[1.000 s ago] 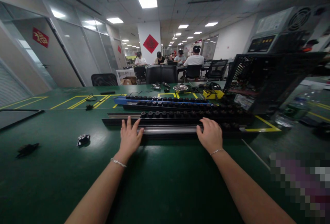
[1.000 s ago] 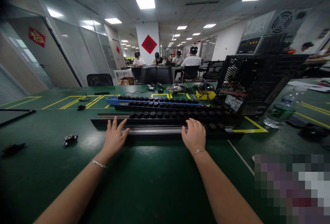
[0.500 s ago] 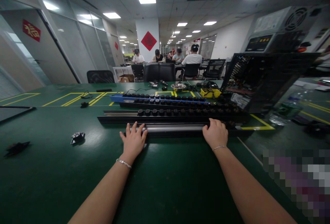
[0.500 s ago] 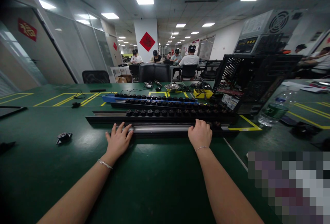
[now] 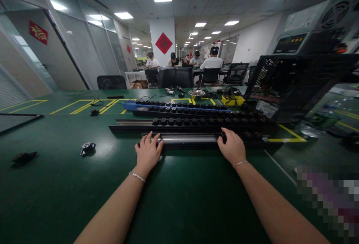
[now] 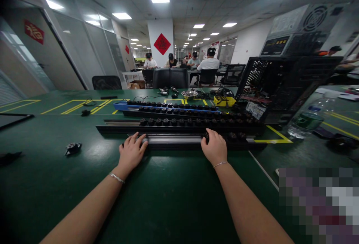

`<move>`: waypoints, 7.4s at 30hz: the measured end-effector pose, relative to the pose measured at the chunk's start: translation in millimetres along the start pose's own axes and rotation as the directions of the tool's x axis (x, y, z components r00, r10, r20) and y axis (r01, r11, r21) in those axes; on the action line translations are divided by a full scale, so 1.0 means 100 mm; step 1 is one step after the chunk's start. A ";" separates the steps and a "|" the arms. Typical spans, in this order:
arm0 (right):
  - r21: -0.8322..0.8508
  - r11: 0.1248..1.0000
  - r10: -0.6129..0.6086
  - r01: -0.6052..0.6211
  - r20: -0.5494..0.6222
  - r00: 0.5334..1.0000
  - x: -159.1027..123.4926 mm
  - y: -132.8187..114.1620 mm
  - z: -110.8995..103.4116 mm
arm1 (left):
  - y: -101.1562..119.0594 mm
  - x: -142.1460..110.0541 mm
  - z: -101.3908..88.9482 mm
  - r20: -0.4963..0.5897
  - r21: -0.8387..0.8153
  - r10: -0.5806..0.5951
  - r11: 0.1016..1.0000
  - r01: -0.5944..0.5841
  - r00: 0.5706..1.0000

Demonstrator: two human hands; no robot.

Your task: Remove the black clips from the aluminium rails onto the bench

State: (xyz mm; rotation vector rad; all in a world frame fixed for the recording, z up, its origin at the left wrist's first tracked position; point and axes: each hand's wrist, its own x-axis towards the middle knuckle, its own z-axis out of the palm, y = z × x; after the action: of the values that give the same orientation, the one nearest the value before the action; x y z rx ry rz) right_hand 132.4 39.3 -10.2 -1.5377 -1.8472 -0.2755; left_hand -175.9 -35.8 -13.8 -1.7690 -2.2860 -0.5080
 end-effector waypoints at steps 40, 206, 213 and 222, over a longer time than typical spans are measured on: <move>0.145 0.977 -0.185 0.159 0.190 0.964 0.00 -0.08 -0.02 | -0.04 0.05 -0.01 0.060 -0.039 0.018 0.999 -0.016 0.998; 0.007 0.966 -0.251 0.257 0.233 0.939 -0.08 -0.10 0.10 | -1.50 0.38 -0.20 0.132 0.164 -0.619 0.784 0.599 0.774; 0.020 0.968 -0.250 0.252 0.224 0.942 -0.08 -0.08 0.10 | -1.56 0.36 -0.21 0.133 0.089 -0.720 0.693 0.716 0.681; 0.072 0.978 -0.209 0.198 0.201 0.957 -0.09 -0.10 0.06 | -1.47 0.38 -0.09 -0.094 -0.002 -0.627 0.777 0.630 0.773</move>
State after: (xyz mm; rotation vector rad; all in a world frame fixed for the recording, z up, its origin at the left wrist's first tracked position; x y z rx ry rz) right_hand 121.0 33.1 -17.3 -1.3857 -2.1649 -0.1651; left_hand -328.4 -38.0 -12.1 -0.8858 -2.7687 -0.6323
